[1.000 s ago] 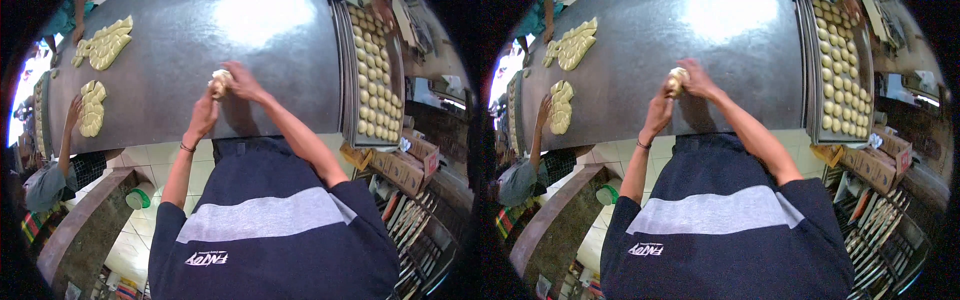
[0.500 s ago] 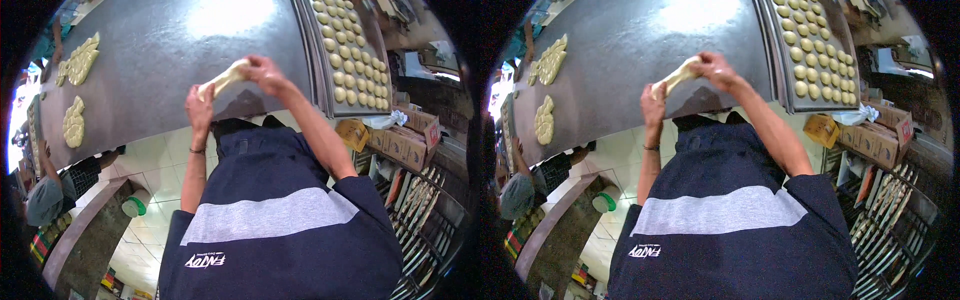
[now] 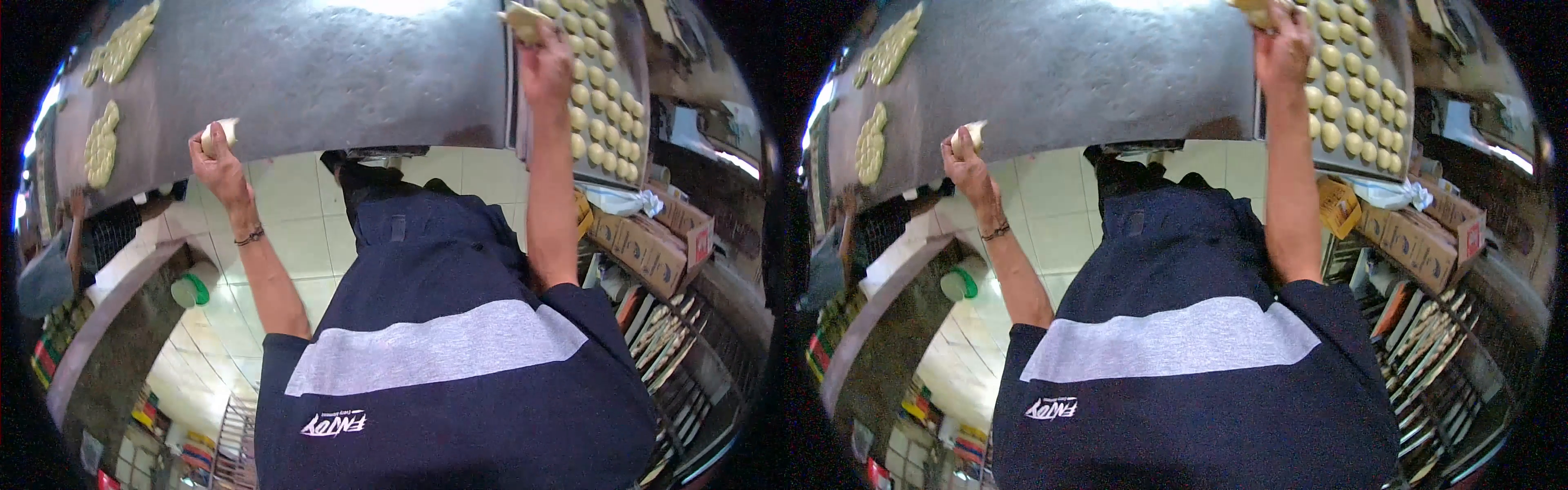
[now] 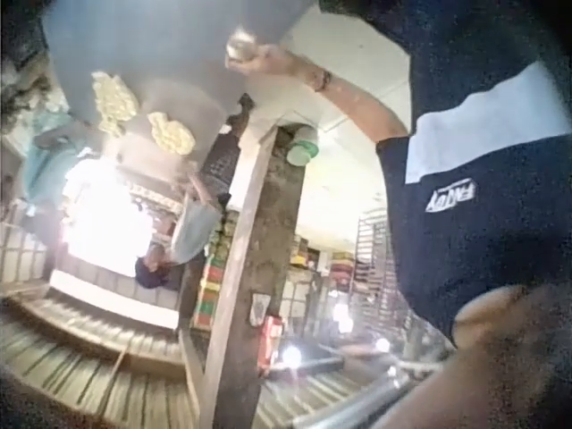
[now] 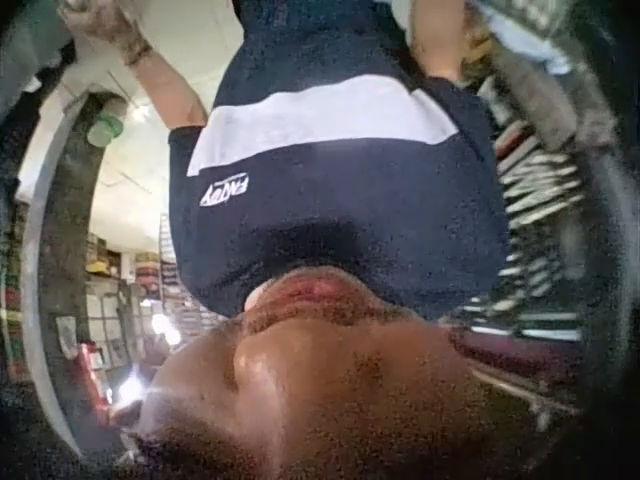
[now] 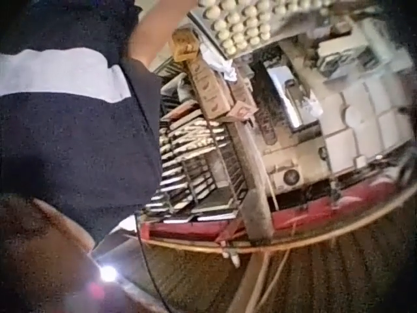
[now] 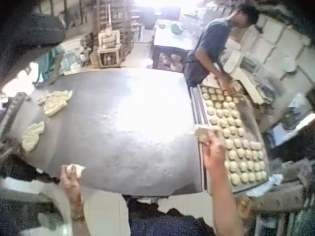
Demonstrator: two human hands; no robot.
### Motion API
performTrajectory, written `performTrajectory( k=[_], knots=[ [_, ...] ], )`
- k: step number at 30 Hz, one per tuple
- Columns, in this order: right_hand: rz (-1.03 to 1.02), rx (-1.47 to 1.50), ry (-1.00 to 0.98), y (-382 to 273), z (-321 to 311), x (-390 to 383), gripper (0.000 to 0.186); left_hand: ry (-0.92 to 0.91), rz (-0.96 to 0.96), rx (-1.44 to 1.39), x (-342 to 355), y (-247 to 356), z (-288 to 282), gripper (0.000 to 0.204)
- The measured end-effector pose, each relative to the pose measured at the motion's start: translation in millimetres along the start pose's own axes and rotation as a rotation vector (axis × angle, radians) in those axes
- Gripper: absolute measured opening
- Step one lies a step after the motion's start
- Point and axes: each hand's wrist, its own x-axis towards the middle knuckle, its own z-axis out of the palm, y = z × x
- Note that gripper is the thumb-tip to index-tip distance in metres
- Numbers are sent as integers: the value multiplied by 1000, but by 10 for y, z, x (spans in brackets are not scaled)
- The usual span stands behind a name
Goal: Shaping pieces of dough into balls and placing them onto a baking tray.
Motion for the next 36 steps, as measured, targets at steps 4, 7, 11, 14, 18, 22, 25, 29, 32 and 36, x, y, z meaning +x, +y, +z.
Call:
performTrajectory(
  k=[4, 7, 11, 14, 18, 22, 25, 29, 32, 36],
  knots=[
    [207, 24, -325, 191, 195, -599, 23, -175, 517, 851, -65, -543, -437, 23],
    [-93, -282, -963, 319, 439, -1192, 20, -610, 650, 1135, -92, -829, -381, 38],
    [-732, -634, -1046, 650, 932, -1049, 25, -363, 820, 1218, 390, -932, 180, 47],
    [-674, -584, -663, 744, 1691, -897, 30, -149, 678, 1161, 483, -973, 732, 47],
    [-185, -454, -618, 426, 1989, -1361, 28, -462, 641, 848, 168, -989, 702, 41],
    [-359, -358, -685, 313, 1316, -1295, 25, -752, 833, 743, 562, -917, 67, 33],
    [-389, -612, -535, 551, 1372, -690, 26, -647, 803, 798, 1291, -931, 241, 33],
    [-30, -704, -183, 715, 2327, -349, 28, -304, 543, 935, 1655, -1003, 1009, 35],
    [108, -548, -147, 522, 2676, -666, 26, -579, 505, 732, 1473, -1015, 1048, 33],
    [-57, -515, -334, 230, 2110, -1000, 25, -808, 802, 584, 1712, -909, 374, 24]
  ],
)
